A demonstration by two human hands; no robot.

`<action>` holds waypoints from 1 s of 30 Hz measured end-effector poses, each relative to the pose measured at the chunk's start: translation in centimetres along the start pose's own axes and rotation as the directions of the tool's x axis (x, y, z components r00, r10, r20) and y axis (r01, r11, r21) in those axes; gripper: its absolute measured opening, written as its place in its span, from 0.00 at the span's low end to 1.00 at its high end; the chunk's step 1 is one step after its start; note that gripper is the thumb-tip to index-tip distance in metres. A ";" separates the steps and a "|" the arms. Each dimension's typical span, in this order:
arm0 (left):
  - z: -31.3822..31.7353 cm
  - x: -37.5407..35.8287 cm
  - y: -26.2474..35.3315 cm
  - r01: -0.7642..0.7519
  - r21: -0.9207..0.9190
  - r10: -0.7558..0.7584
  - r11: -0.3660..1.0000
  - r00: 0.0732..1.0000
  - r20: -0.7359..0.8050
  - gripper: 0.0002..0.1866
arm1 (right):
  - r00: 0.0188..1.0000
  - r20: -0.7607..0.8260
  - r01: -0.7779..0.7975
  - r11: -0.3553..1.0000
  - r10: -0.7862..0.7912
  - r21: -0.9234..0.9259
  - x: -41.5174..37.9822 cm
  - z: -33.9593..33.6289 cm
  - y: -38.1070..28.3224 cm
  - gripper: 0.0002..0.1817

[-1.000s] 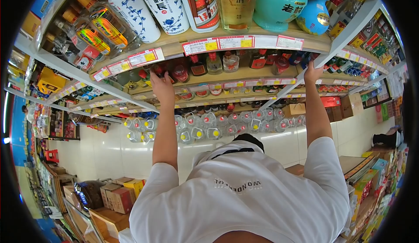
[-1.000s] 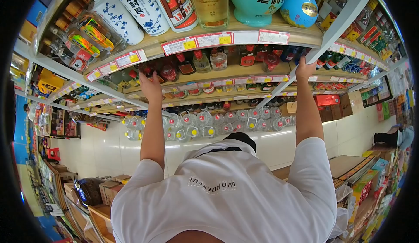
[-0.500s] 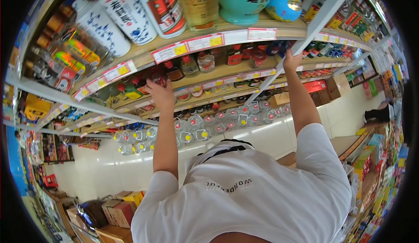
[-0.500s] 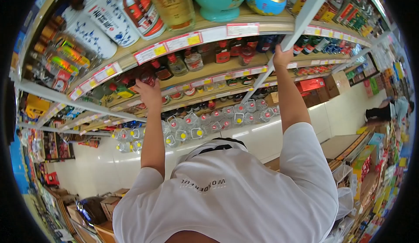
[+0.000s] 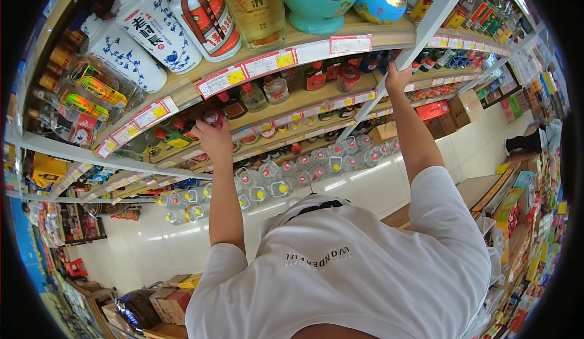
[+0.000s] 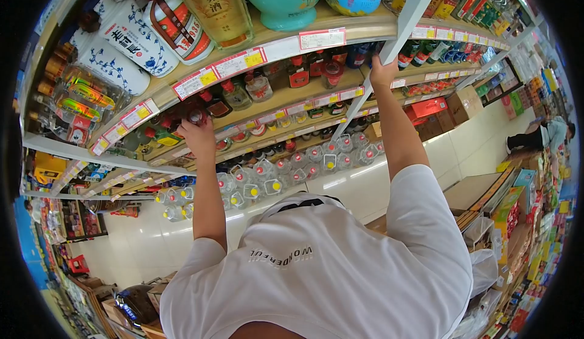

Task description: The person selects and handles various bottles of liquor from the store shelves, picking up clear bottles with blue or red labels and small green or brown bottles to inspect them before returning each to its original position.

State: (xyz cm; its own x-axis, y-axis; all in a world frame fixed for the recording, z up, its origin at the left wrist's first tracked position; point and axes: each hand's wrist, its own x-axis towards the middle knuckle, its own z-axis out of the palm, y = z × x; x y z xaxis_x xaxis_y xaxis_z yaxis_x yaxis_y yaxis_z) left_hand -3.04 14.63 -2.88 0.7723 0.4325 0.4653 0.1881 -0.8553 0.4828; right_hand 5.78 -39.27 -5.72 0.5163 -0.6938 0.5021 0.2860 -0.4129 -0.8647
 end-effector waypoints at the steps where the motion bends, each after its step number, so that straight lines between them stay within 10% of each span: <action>1: 0.1 -0.1 -0.1 -0.005 0.005 0.005 1.000 1.000 -0.014 0.38 | 1.000 -0.006 0.006 1.000 -0.006 -0.006 -0.1 -0.1 -0.1 0.24; 13: -2.9 -3.2 1.7 0.078 -0.162 -0.086 0.984 0.995 -0.045 0.38 | 0.999 0.034 0.033 0.999 -0.034 0.036 0.1 -0.2 1.2 0.24; 20: -2.8 -4.9 7.8 0.027 -0.540 0.078 0.841 0.982 0.171 0.39 | 1.000 0.030 -0.001 0.999 -0.001 0.041 -0.1 -0.2 0.4 0.22; 30: 4.2 -5.6 17.5 -0.211 -0.491 0.348 0.845 0.915 0.205 0.38 | 0.999 0.031 0.031 0.999 -0.032 0.028 -0.2 -0.3 0.5 0.25</action>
State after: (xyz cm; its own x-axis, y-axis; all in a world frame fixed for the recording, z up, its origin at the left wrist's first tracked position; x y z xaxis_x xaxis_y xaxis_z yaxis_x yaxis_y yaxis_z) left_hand -1.51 -3.94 -0.14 0.8964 0.0397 0.4414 -0.3021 -0.6740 0.6741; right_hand 5.59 -39.55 -6.28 0.5312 -0.6619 0.5289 0.3243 -0.4178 -0.8487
